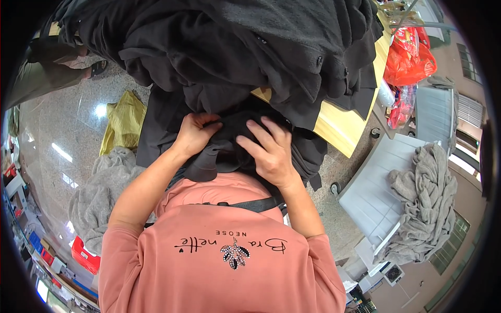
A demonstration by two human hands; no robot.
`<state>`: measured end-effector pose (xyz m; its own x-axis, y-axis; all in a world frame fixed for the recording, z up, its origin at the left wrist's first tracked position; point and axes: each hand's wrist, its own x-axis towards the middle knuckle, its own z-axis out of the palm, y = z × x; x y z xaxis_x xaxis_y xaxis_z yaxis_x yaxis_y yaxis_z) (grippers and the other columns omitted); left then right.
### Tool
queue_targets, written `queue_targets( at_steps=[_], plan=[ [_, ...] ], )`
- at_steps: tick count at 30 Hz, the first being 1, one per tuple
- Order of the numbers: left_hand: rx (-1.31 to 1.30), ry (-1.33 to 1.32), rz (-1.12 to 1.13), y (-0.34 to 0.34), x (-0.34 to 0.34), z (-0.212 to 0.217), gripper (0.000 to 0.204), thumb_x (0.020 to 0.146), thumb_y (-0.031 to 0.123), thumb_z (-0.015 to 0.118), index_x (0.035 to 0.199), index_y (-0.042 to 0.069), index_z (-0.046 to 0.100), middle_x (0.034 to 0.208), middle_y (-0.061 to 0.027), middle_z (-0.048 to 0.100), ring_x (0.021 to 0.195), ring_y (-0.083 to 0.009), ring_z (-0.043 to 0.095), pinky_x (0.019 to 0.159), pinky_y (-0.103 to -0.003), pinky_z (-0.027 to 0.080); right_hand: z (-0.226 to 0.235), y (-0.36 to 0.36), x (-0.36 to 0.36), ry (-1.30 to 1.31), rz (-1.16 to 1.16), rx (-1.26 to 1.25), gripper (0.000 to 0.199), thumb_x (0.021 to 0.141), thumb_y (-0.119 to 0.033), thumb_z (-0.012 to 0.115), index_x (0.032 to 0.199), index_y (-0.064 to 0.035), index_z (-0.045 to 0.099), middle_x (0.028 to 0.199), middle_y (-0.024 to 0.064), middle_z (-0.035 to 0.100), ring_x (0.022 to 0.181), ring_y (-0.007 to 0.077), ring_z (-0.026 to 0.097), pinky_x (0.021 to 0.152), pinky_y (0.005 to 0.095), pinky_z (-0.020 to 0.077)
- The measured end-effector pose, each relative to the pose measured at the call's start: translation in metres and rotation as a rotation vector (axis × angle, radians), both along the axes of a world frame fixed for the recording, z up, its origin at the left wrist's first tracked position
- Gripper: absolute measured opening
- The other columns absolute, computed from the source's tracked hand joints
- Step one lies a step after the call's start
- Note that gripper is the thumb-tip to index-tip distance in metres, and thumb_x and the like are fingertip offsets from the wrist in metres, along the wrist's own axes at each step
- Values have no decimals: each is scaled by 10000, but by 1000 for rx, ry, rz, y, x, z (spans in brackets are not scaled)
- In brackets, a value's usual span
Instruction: Button and inspect black garments on a sewing factory floor.
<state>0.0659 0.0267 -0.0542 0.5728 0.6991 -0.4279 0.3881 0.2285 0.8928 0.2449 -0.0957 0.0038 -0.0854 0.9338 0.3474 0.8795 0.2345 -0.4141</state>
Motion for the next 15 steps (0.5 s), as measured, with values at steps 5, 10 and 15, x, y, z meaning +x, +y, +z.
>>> queue_targets(
  at_steps=[5, 10, 15],
  plan=[
    [-59, -70, -58, 3, 2, 12, 143, 781, 49, 671, 891, -44, 667, 757, 13, 642, 721, -29, 524, 645, -205, 435, -25, 10, 4, 45, -14, -66, 341, 693, -40, 576, 994, -169, 672, 1184, 77, 590, 1109, 299, 521, 877, 423, 395],
    [82, -103, -38, 18, -5, 47, 162, 743, 70, 699, 839, -54, 659, 732, -50, 633, 700, -91, 558, 644, -251, 442, 6, 14, -7, -11, 107, 41, 213, 708, -136, 602, 912, -117, 660, 1057, 50, 637, 1076, 267, 545, 922, 485, 360],
    [24, -307, -149, 24, -5, 87, 90, 759, 49, 669, 796, -29, 640, 689, -32, 599, 665, -75, 540, 604, -240, 432, 54, -5, -27, 125, 258, 81, 237, 700, -109, 611, 927, -51, 648, 862, 68, 637, 834, 210, 609, 865, 429, 407]
  ],
)
